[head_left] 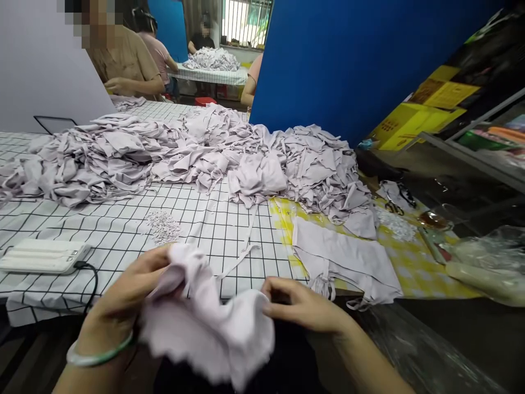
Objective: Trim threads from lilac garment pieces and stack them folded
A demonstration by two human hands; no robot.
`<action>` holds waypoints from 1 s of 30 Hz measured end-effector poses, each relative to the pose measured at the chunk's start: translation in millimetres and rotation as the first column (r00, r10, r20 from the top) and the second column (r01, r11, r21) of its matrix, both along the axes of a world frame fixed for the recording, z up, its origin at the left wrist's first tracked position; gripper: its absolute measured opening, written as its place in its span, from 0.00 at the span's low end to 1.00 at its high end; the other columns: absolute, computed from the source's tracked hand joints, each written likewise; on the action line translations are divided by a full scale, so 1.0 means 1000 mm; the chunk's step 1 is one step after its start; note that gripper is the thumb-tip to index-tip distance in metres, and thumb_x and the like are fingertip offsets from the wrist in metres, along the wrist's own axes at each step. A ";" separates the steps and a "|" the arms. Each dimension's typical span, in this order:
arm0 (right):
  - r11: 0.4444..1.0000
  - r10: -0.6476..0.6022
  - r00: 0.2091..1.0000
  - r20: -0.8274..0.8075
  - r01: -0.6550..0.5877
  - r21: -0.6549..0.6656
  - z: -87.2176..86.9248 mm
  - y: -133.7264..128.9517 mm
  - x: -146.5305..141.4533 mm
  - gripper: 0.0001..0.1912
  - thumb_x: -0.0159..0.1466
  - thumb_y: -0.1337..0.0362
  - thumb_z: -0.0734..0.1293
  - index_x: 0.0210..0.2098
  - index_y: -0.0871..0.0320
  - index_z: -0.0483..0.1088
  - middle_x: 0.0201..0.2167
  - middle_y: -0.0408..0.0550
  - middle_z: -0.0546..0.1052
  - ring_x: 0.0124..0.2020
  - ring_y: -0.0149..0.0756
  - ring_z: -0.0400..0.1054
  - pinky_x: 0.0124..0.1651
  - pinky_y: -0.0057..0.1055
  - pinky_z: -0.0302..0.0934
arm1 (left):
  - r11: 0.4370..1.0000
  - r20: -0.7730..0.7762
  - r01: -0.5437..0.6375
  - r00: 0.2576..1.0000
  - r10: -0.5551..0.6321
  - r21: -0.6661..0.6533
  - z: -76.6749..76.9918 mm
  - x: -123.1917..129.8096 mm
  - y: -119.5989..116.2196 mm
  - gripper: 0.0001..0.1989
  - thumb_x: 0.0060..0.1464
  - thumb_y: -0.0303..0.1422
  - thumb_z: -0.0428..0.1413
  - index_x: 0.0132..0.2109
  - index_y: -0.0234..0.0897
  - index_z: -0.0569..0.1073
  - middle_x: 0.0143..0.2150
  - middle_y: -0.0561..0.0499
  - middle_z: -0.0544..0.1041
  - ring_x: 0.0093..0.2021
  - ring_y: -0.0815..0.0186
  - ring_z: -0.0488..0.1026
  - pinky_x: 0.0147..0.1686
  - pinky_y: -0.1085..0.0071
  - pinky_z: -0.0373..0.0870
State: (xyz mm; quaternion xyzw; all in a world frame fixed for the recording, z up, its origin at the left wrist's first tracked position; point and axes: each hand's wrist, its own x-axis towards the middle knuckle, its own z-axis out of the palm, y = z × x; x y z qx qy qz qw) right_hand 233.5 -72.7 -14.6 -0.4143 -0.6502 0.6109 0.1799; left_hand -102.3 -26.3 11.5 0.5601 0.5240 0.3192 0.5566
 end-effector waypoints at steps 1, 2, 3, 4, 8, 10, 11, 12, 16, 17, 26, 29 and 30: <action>0.991 -0.111 0.986 0.124 0.100 0.093 -0.003 0.008 0.000 0.18 0.63 0.46 0.66 0.37 0.55 0.70 0.36 0.48 0.73 0.38 0.38 0.69 0.43 0.36 0.66 | 0.998 -0.090 -0.013 0.996 0.019 0.067 -0.007 0.005 0.008 0.13 0.57 0.38 0.60 0.46 0.37 0.75 0.46 0.45 0.76 0.46 0.54 0.73 0.45 0.55 0.75; 0.962 -0.226 0.948 0.225 0.181 0.206 -0.006 0.018 0.001 0.14 0.65 0.50 0.66 0.37 0.55 0.70 0.37 0.48 0.73 0.38 0.39 0.69 0.45 0.37 0.66 | 0.984 -0.195 -0.036 0.978 0.070 0.174 -0.015 0.012 0.016 0.10 0.55 0.37 0.60 0.43 0.37 0.75 0.44 0.45 0.76 0.46 0.52 0.72 0.46 0.53 0.73; 0.918 -0.323 0.903 0.284 0.227 0.324 -0.009 0.030 0.003 0.10 0.65 0.54 0.65 0.37 0.54 0.70 0.39 0.49 0.73 0.39 0.39 0.69 0.46 0.39 0.66 | 0.949 -0.296 -0.052 0.943 0.149 0.311 -0.023 0.022 0.022 0.09 0.54 0.35 0.59 0.42 0.38 0.74 0.44 0.44 0.75 0.48 0.50 0.70 0.48 0.51 0.71; 0.870 -0.386 0.872 0.301 0.236 0.433 -0.012 0.043 0.004 0.08 0.67 0.57 0.64 0.40 0.53 0.71 0.40 0.50 0.73 0.39 0.41 0.69 0.47 0.41 0.66 | 0.893 -0.372 -0.048 0.898 0.235 0.448 -0.032 0.034 0.027 0.09 0.54 0.33 0.57 0.43 0.38 0.73 0.45 0.43 0.74 0.50 0.49 0.69 0.51 0.50 0.68; 0.697 -0.341 0.885 0.317 0.012 0.717 -0.027 0.098 -0.001 0.14 0.67 0.68 0.60 0.49 0.51 0.73 0.49 0.55 0.72 0.49 0.46 0.68 0.52 0.46 0.65 | 0.793 -0.530 0.167 0.819 0.219 0.586 -0.061 0.092 0.032 0.10 0.58 0.32 0.55 0.47 0.39 0.70 0.47 0.43 0.74 0.49 0.52 0.68 0.49 0.53 0.66; 0.660 -0.234 0.893 0.384 -0.144 0.737 -0.037 0.119 -0.007 0.13 0.66 0.69 0.62 0.44 0.51 0.75 0.51 0.55 0.72 0.52 0.48 0.65 0.53 0.49 0.64 | 0.815 -0.626 0.273 0.768 0.136 0.511 -0.072 0.116 0.032 0.09 0.57 0.34 0.58 0.44 0.39 0.71 0.43 0.45 0.75 0.45 0.52 0.69 0.44 0.55 0.66; 0.655 -0.193 0.896 0.400 -0.186 0.733 -0.041 0.127 -0.010 0.10 0.66 0.69 0.63 0.41 0.52 0.76 0.50 0.55 0.73 0.52 0.48 0.65 0.53 0.50 0.63 | 0.824 -0.659 0.301 0.743 0.112 0.480 -0.077 0.125 0.033 0.06 0.57 0.33 0.57 0.42 0.38 0.71 0.42 0.45 0.75 0.44 0.52 0.69 0.42 0.56 0.65; 0.653 -0.166 0.905 0.391 -0.196 0.732 -0.044 0.132 -0.011 0.09 0.66 0.69 0.63 0.38 0.53 0.75 0.49 0.54 0.74 0.51 0.48 0.65 0.54 0.50 0.62 | 0.831 -0.672 0.310 0.733 0.101 0.462 -0.080 0.131 0.035 0.03 0.58 0.31 0.56 0.40 0.38 0.71 0.41 0.45 0.75 0.43 0.53 0.68 0.41 0.57 0.64; 0.739 -0.128 0.982 0.138 0.001 0.674 -0.039 0.138 -0.008 0.06 0.68 0.67 0.61 0.39 0.54 0.70 0.43 0.50 0.76 0.49 0.43 0.67 0.56 0.45 0.60 | 0.845 -0.468 0.177 0.879 0.095 0.504 -0.081 0.135 0.050 0.08 0.61 0.25 0.49 0.36 0.38 0.70 0.37 0.47 0.74 0.40 0.58 0.68 0.42 0.59 0.63; 0.781 -0.144 0.988 0.061 0.076 0.620 -0.035 0.138 -0.008 0.05 0.69 0.66 0.61 0.40 0.54 0.69 0.41 0.49 0.76 0.47 0.41 0.68 0.54 0.42 0.61 | 0.858 -0.364 0.111 0.927 0.093 0.502 -0.077 0.134 0.054 0.07 0.61 0.26 0.50 0.35 0.38 0.70 0.36 0.48 0.73 0.40 0.59 0.68 0.43 0.60 0.64; 0.846 -0.374 0.892 0.256 0.214 0.488 -0.026 0.164 -0.010 0.03 0.64 0.66 0.62 0.32 0.53 0.65 0.26 0.40 0.71 0.29 0.36 0.67 0.35 0.32 0.60 | 0.985 0.663 -0.101 0.730 0.167 -0.137 -0.031 0.117 0.089 0.12 0.50 0.35 0.65 0.37 0.37 0.70 0.33 0.54 0.72 0.28 0.72 0.68 0.28 0.75 0.64; 0.797 -0.496 0.809 0.316 0.280 0.535 -0.006 0.214 0.002 0.05 0.66 0.65 0.59 0.36 0.54 0.66 0.31 0.46 0.75 0.33 0.38 0.69 0.38 0.34 0.63 | 0.980 0.668 -0.170 0.718 0.197 -0.107 -0.024 0.121 0.112 0.11 0.49 0.33 0.64 0.36 0.37 0.70 0.32 0.54 0.73 0.26 0.73 0.67 0.25 0.77 0.62; 0.751 -0.560 0.778 0.287 0.330 0.572 0.003 0.235 0.007 0.10 0.69 0.63 0.55 0.42 0.55 0.66 0.38 0.51 0.76 0.38 0.40 0.70 0.42 0.36 0.64 | 0.982 0.627 -0.181 0.759 0.174 -0.054 -0.023 0.125 0.122 0.09 0.50 0.32 0.63 0.36 0.37 0.71 0.31 0.54 0.73 0.26 0.72 0.67 0.25 0.77 0.63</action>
